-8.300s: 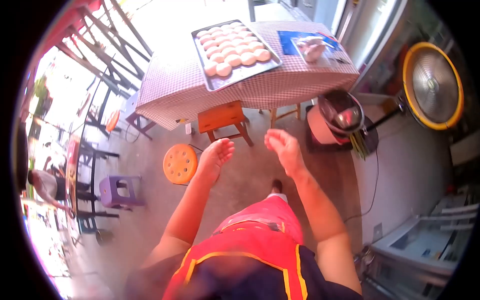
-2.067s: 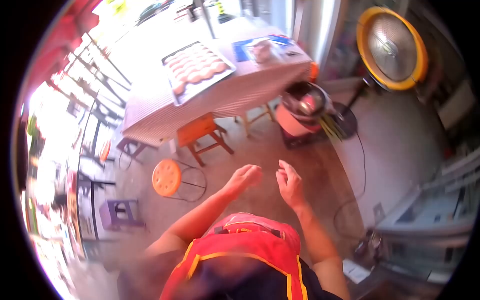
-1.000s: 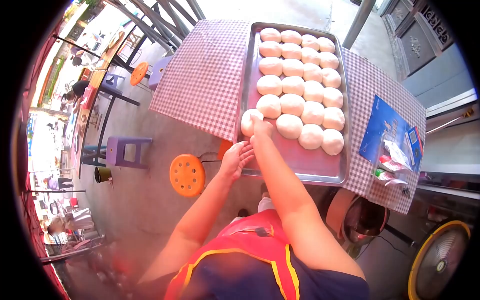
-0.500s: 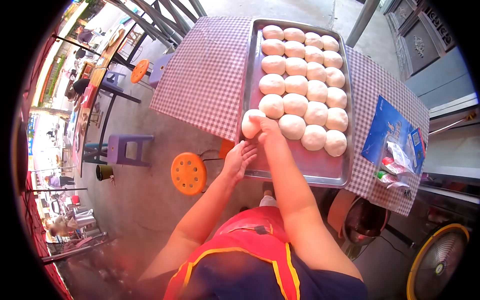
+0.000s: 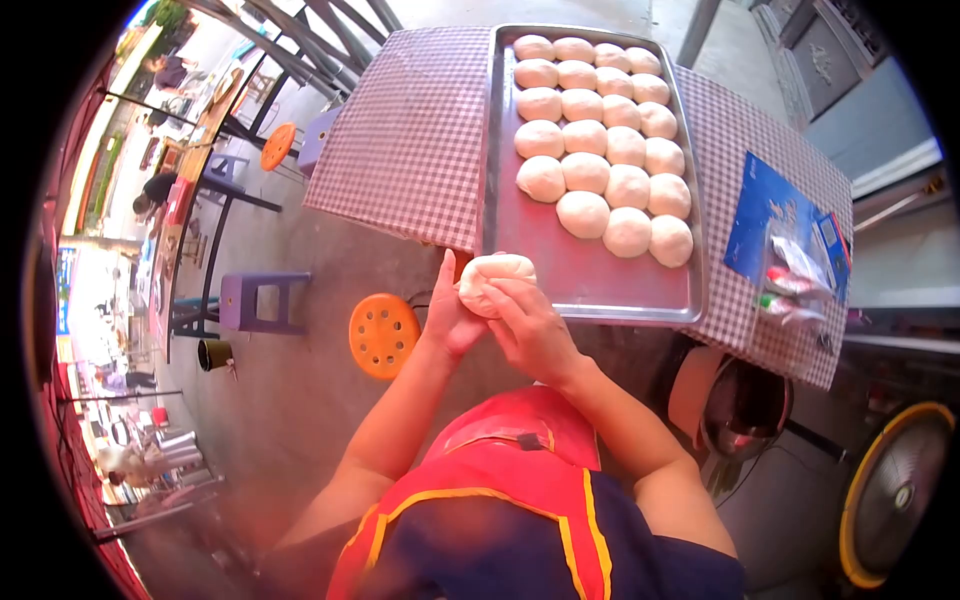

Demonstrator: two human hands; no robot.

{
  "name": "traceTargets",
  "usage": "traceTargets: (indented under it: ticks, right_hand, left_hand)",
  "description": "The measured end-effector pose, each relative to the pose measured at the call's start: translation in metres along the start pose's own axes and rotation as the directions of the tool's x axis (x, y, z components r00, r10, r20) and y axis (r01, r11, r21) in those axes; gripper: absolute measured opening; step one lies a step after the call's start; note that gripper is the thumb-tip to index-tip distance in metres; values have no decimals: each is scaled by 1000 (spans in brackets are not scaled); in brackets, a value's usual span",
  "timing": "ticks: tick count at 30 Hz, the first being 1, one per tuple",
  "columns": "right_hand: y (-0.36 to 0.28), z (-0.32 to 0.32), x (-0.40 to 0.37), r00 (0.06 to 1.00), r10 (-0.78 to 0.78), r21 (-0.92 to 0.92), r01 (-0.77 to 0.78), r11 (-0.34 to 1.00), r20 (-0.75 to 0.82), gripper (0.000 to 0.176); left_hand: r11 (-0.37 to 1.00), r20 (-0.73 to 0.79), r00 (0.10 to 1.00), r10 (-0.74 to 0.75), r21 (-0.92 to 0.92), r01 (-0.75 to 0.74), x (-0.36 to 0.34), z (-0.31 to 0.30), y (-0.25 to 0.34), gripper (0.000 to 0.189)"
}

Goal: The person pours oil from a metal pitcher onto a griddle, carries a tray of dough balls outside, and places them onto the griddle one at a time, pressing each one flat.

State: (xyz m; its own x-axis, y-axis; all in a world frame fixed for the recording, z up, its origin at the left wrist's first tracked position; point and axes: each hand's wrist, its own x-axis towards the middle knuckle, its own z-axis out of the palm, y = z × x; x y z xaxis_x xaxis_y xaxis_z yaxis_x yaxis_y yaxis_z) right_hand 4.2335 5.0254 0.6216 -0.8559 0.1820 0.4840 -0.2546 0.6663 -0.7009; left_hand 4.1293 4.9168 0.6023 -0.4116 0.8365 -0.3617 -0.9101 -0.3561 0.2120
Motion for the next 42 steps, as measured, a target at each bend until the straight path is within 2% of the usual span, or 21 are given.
traceTargets:
  ticks: [3, 5, 7, 8, 9, 10, 12, 15, 17, 19, 20, 23, 24, 27, 29, 33, 35, 37, 39, 41, 42]
  right_hand:
    - [-38, -33, -40, 982, -27, -120, 4, 993, -189, 37]
    - [-57, -50, -72, 931, 46, -203, -126, 971, -362, 40]
    - [-73, -69, -114, 905, 194, -207, -287, 935, -377, 47]
    - [-84, -72, -143, 831, 505, 232, -456, 859, -235, 52]
    - [-97, -75, -173, 725, 688, 606, -545, 579, -4, 56]
    - [-98, -70, -212, 796, 605, 562, -494, 664, -15, 59]
    - [-144, -59, -280, 742, 670, 729, -473, 495, 26, 54]
    - [-207, -33, -406, 568, 822, 953, -271, 133, 47, 48]
    - [-261, -5, -483, 455, 890, 997, 57, -59, 26, 44]
    - [-316, 32, -552, 403, 914, 968, 245, -57, -48, 43]
    - [-338, 58, -587, 293, 947, 945, 325, 31, -132, 43]
    - [-406, 108, -636, 114, 951, 763, 628, 154, -286, 44]
    - [-435, 118, -652, 92, 933, 696, 692, 191, -347, 44]
    - [-499, 160, -720, -220, 863, 539, 703, 464, -455, 44]
    - [-550, 180, -765, -344, 769, 407, 692, 596, -539, 44]
    - [-657, 233, -885, -634, 486, 135, 519, 844, -601, 42]
    - [-723, 261, -939, -797, 325, 51, 349, 936, -509, 37]
    - [-784, 302, -992, -948, 178, 35, 175, 984, -263, 36]
    - [-842, 335, -1041, -994, -105, 344, -99, 934, -2, 32]
    - [-888, 363, -1085, -894, -426, 674, -229, 703, 141, 28]
    - [-908, 370, -1099, -838, -532, 794, -242, 558, 118, 27]
  left_hand:
    - [990, 65, 988, -142, 12, 142, -31, 24, -16, 68]
    - [950, 160, 941, -299, 139, 279, -48, 30, -37, 69]
    - [856, 186, 861, -474, 325, 401, -68, 25, -65, 70]
    - [787, 164, 827, -537, 452, 421, -74, 19, -86, 72]
    - [728, 135, 761, -634, 437, 529, -85, 12, -109, 73]
    - [645, 138, 674, -726, 474, 599, -96, 3, -133, 74]
    - [455, 95, 481, -872, 522, 721, -126, -13, -184, 76]
    - [107, -48, 147, -988, 477, 872, -197, -29, -264, 82]
    - [-146, -153, -89, -984, 417, 897, -251, -42, -312, 84]
    - [-328, -232, -242, -942, 493, 806, -306, -64, -352, 82]
    - [-407, -263, -312, -913, 521, 750, -337, -65, -368, 81]
    - [-578, -355, -462, -813, 582, 572, -399, -72, -407, 79]
    - [-614, -384, -488, -784, 597, 517, -422, -75, -422, 77]
    - [-612, -509, -340, -791, 662, 433, -482, -100, -472, 72]
    - [-638, -521, -369, -770, 650, 413, -509, -115, -507, 67]
    - [-671, -581, -336, -741, 650, 357, -594, -150, -590, 60]
    - [-686, -620, -294, -727, 643, 341, -637, -173, -632, 57]
    - [-714, -668, -253, -699, 633, 299, -679, -187, -654, 55]
    - [-755, -721, -221, -656, 627, 195, -724, -192, -682, 53]
    - [-768, -734, -237, -637, 629, 117, -756, -202, -705, 51]
    - [-768, -727, -269, -631, 636, 82, -763, -206, -716, 50]
